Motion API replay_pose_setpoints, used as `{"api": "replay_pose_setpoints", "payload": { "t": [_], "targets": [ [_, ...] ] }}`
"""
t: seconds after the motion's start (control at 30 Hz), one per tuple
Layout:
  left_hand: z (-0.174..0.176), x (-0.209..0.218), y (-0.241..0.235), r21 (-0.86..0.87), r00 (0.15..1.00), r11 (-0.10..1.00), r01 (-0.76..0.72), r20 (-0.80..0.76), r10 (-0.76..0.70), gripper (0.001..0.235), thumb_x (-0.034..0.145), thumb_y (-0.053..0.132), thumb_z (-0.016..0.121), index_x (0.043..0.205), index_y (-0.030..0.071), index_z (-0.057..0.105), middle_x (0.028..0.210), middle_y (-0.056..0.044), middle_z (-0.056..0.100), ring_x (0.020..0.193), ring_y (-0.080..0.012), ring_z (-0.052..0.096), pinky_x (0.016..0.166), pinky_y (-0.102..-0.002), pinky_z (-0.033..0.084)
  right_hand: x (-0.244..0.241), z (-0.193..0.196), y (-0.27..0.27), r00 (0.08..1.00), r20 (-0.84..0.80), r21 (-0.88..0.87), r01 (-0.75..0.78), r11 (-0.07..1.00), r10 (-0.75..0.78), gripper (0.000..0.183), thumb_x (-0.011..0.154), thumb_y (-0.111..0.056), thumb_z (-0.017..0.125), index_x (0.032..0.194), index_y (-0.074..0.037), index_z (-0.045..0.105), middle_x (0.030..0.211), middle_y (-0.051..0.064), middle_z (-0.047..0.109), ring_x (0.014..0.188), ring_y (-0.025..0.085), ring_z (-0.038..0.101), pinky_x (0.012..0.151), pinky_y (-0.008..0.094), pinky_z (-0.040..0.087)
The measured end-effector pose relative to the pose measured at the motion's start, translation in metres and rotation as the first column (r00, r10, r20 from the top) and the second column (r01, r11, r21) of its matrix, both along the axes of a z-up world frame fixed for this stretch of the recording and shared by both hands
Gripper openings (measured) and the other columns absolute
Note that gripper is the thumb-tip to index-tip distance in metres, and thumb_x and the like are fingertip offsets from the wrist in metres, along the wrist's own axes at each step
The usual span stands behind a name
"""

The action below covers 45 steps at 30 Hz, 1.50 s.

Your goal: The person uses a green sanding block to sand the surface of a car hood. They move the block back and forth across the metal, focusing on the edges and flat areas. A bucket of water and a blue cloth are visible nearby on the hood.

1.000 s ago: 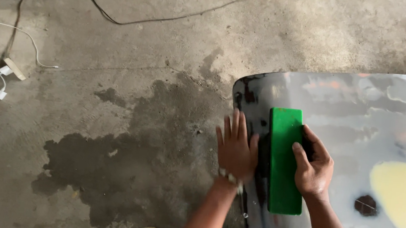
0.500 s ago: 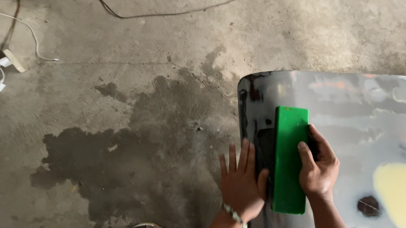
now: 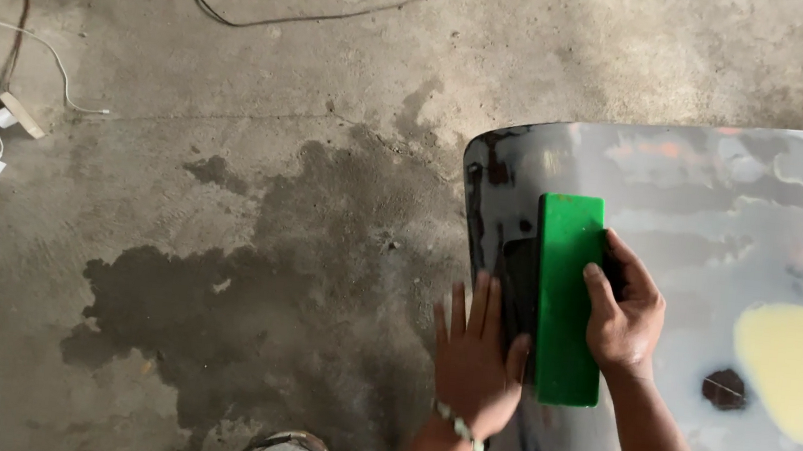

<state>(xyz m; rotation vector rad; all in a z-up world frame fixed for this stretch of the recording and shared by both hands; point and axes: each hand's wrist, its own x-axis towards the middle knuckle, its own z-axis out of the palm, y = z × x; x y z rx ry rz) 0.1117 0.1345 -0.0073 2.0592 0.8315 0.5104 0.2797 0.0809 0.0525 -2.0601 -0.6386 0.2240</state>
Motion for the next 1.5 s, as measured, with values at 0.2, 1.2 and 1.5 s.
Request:
{"api": "replay_pose_setpoints", "payload": {
  "t": [0.2,1.2,1.5],
  "targets": [
    [0.000,0.008,0.002,0.023,0.999,0.999,-0.025,-0.028,0.026,0.067,0.107,0.042,0.037,0.157,-0.003,0.037,0.167,-0.020,0.030,0.156,-0.0467,0.018,0.123,-0.062,0.006,-0.002,0.007,0.004,1.000,0.014,-0.031,0.007,0.999,-0.007,0.049,0.096,-0.011,0.065,0.143,0.001,0.060,0.125,0.010,0.072,0.112,0.013,0.066,0.099,0.027,0.050],
    [0.010,-0.003,-0.020,0.042,1.000,0.999,-0.026,-0.013,0.027,0.068,0.103,0.034,0.049,0.157,-0.006,0.035,0.168,-0.023,0.029,0.156,-0.0464,0.018,0.125,-0.062,0.007,-0.003,0.005,0.001,0.998,0.050,-0.006,-0.025,1.000,0.025,0.048,0.096,-0.012,0.065,0.142,0.002,0.061,0.125,0.011,0.072,0.114,0.014,0.066,0.101,0.027,0.050],
    [0.006,-0.028,-0.051,0.061,0.999,0.998,0.009,-0.043,-0.006,0.064,0.104,0.033,0.049,0.156,-0.003,0.037,0.167,-0.022,0.029,0.155,-0.0473,0.017,0.124,-0.061,0.007,0.002,0.001,-0.002,0.998,0.055,-0.003,-0.031,1.000,0.031,0.048,0.096,-0.011,0.065,0.141,0.003,0.061,0.126,0.011,0.072,0.113,0.014,0.066,0.101,0.027,0.050]
  ]
}}
